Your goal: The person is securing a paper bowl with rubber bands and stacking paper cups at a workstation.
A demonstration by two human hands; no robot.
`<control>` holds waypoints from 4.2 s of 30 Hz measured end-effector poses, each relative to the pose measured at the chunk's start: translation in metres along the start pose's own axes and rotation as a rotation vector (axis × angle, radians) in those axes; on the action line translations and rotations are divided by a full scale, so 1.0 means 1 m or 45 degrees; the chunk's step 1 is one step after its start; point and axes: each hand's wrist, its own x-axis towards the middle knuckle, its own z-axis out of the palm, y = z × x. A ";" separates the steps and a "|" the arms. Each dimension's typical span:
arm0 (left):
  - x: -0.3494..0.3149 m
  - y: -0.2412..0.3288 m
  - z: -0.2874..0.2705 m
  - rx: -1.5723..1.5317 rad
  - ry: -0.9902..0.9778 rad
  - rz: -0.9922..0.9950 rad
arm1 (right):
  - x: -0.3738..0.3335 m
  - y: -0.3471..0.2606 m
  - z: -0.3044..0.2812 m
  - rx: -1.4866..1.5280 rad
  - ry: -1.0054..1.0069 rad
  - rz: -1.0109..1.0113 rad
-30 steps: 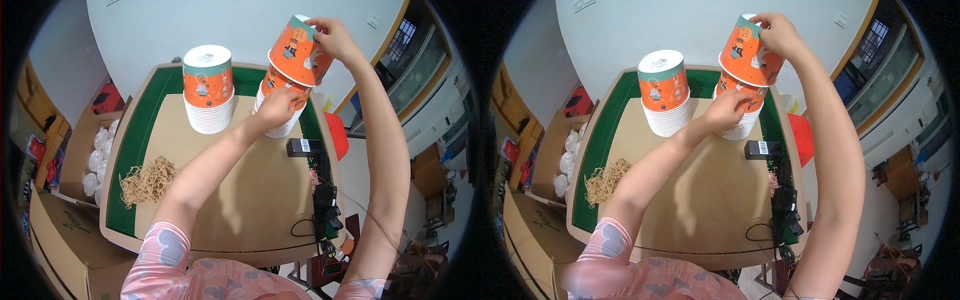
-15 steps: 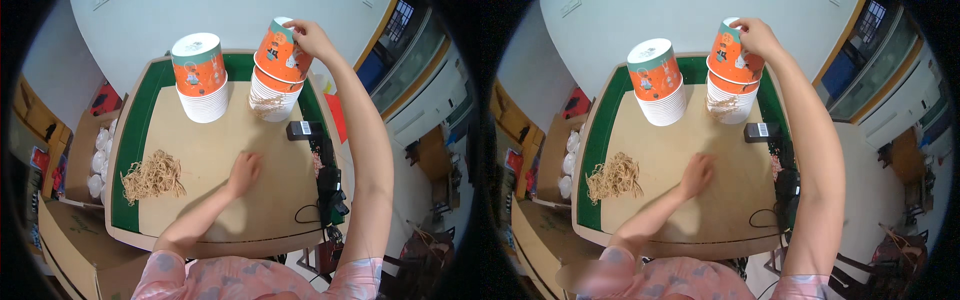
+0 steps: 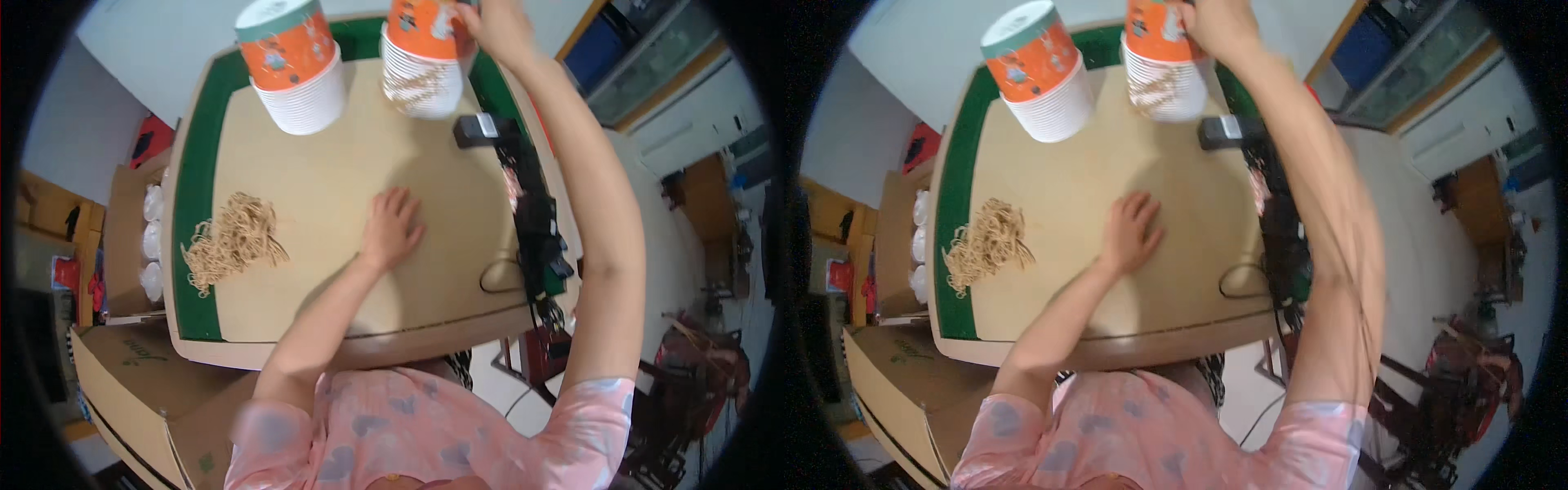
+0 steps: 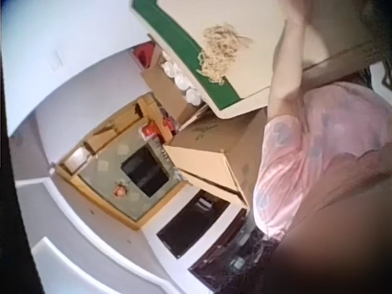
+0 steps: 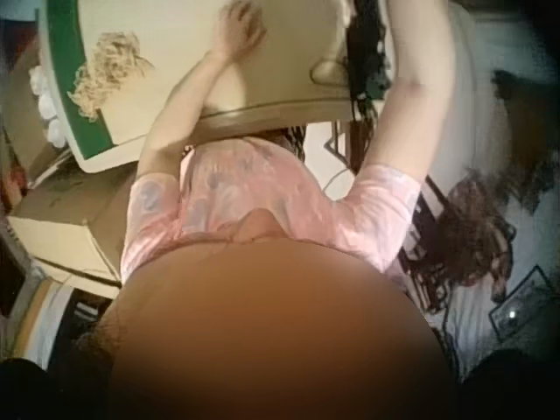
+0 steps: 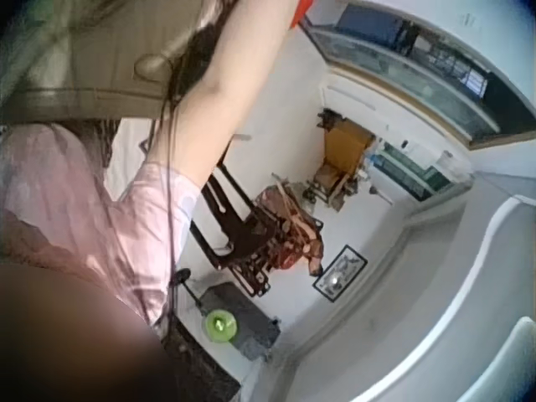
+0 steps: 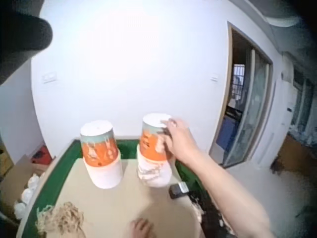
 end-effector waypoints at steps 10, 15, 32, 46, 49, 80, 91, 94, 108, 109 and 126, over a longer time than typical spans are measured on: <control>-0.001 -0.009 0.000 -0.025 0.097 0.022 | -0.324 0.043 -0.277 -0.362 0.298 0.892; 0.002 0.013 -0.006 0.140 0.105 0.037 | -0.700 0.042 -0.307 -0.764 0.235 1.813; 0.010 0.011 0.001 0.029 0.072 0.026 | -0.893 0.030 -0.233 -0.558 0.063 3.373; 0.009 0.020 -0.007 0.151 0.000 0.005 | -0.835 0.027 -0.215 -0.848 0.184 3.480; 0.008 0.018 -0.003 0.123 0.009 0.010 | -0.824 0.022 -0.224 -0.928 0.102 3.484; 0.008 0.010 -0.003 0.154 0.014 0.017 | -0.769 0.047 -0.266 -1.704 0.000 2.195; 0.042 -0.032 -0.068 -0.302 0.534 -0.166 | -0.215 0.034 -0.183 0.048 0.480 0.428; 0.061 -0.100 -0.123 -0.153 0.637 -0.299 | -0.100 -0.038 -0.100 0.231 0.059 0.020; 0.075 -0.157 -0.130 0.557 0.416 0.065 | 0.094 -0.159 0.101 0.173 -0.571 -0.148; 0.075 -0.159 -0.129 0.555 0.407 0.064 | 0.098 -0.161 0.107 0.125 -0.653 -0.179; 0.070 -0.143 -0.125 0.367 0.393 -0.095 | 0.118 -0.162 0.105 0.239 -0.432 -0.141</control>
